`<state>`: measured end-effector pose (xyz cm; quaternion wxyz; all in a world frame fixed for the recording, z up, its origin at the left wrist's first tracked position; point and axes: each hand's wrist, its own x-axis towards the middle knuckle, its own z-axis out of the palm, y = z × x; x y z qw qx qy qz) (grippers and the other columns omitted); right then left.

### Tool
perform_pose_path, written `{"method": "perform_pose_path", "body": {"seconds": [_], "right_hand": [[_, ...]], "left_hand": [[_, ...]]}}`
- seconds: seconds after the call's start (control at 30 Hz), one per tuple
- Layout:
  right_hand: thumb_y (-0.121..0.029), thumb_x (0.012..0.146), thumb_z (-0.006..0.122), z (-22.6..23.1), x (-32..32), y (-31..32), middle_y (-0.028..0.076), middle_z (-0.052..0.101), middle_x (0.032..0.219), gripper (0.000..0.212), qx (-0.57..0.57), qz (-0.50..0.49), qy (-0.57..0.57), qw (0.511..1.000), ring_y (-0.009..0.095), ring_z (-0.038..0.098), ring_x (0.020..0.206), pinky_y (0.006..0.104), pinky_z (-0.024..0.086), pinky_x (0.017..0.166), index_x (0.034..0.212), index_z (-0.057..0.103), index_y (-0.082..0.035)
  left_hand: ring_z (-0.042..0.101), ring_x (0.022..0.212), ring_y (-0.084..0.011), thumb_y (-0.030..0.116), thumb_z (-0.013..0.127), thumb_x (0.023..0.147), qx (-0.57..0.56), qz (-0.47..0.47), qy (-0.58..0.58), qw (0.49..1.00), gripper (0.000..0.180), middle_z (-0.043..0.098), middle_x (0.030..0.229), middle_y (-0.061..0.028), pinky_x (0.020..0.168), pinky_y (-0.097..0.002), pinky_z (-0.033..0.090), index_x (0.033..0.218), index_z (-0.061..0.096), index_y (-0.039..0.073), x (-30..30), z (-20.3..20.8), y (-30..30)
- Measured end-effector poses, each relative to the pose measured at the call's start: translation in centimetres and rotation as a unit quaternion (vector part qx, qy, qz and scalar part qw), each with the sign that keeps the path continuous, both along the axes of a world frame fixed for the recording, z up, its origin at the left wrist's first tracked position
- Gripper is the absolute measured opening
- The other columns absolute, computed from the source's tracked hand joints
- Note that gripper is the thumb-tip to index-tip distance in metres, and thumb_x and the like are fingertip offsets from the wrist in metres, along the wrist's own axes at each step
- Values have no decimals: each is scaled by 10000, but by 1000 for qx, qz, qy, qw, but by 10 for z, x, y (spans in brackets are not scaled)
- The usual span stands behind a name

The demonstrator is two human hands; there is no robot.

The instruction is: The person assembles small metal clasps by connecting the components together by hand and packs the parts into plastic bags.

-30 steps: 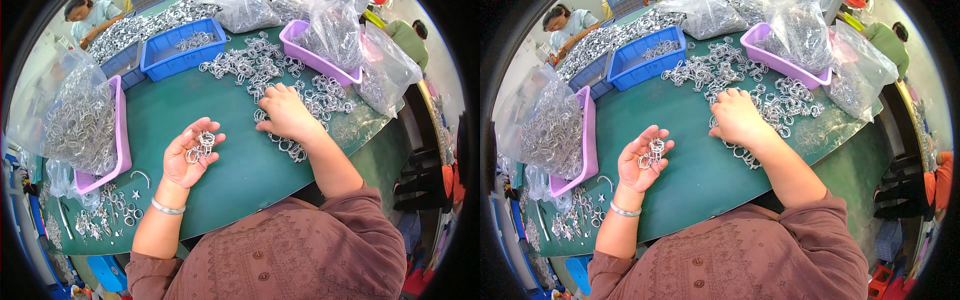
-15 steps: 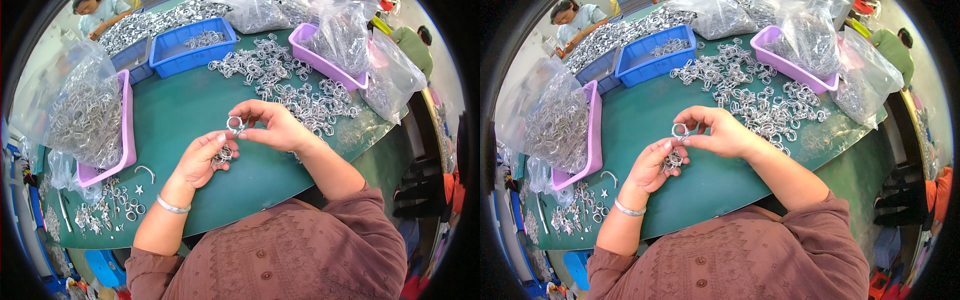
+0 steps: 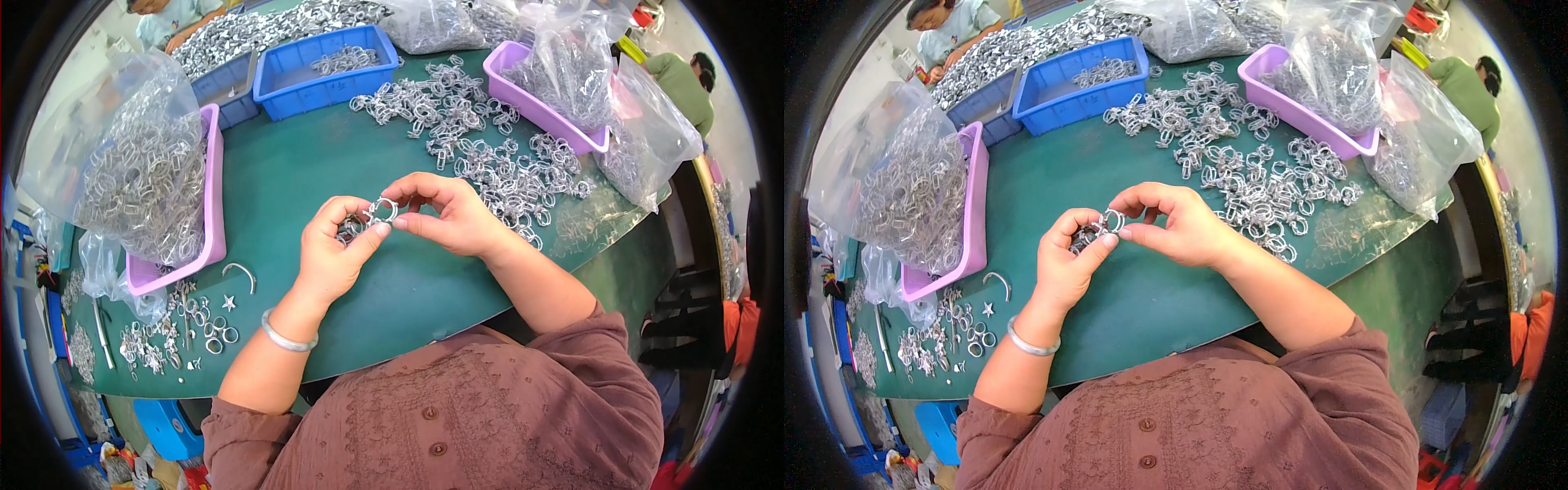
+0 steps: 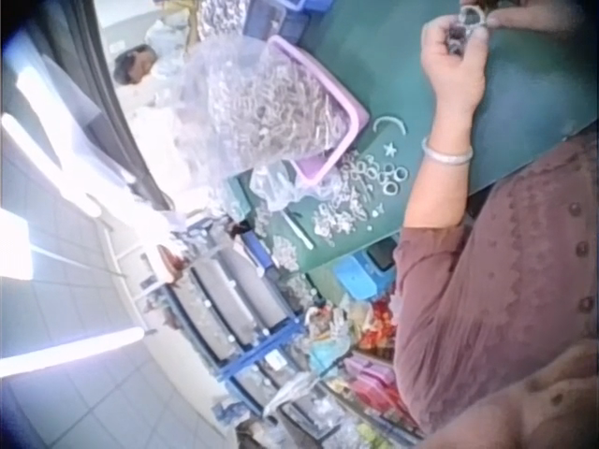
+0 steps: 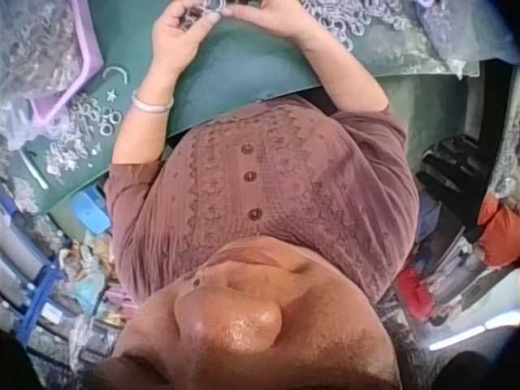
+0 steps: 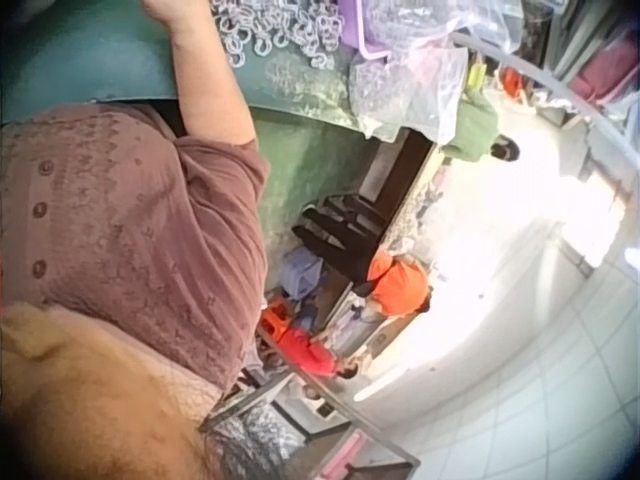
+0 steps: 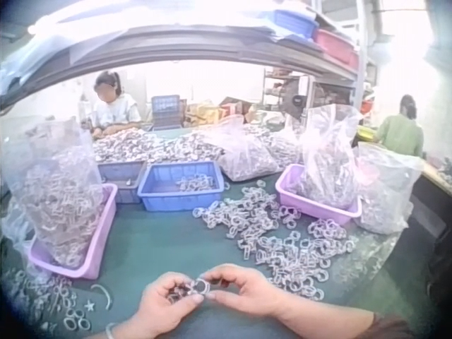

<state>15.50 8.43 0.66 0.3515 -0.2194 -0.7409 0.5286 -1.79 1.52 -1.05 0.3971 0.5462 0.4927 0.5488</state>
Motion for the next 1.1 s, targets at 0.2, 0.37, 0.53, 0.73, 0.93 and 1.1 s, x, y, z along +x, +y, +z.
{"method": "perform_pose_path", "body": {"seconds": [0.2,0.37,0.53,0.73,0.93,1.1], "right_hand": [[-66,752,622,-1,1,-3,20,613,822,246,-35,12,5,999,85,546,734,236,432,663,990,586,-21],[-60,784,604,-1,0,-2,23,612,831,226,-90,21,14,996,70,551,753,220,440,684,1001,572,-3],[-11,795,590,2,1,-2,38,616,886,222,-157,33,11,987,82,568,819,220,453,747,1014,562,9],[-27,796,600,3,2,-3,38,617,880,215,-159,29,3,987,74,569,802,207,455,725,1005,564,9],[-61,801,595,1,2,-3,44,614,857,226,-156,17,2,988,74,562,785,214,449,714,1006,544,19],[-26,787,604,1,2,-3,44,616,884,232,-159,20,-1,987,79,572,807,213,458,729,1012,555,2]], "left_hand": [[478,681,-89,39,695,681,110,45,110,987,208,513,805,-19,559,-202,401,853,579,48,3,3,-2],[473,679,-88,41,700,678,121,49,120,984,210,521,807,-18,535,-202,397,852,582,50,2,4,0],[476,675,-92,47,698,680,136,46,130,981,205,530,806,-20,539,-206,396,856,593,53,1,3,1],[479,674,-101,48,697,682,139,37,133,981,211,541,810,-25,564,-216,399,869,601,53,1,3,0],[502,736,-111,15,673,692,111,28,137,984,224,542,864,-48,634,-217,408,896,581,25,0,3,-1],[509,744,-118,2,665,696,123,28,131,983,234,544,866,-52,644,-222,417,913,581,18,1,2,0]]}}
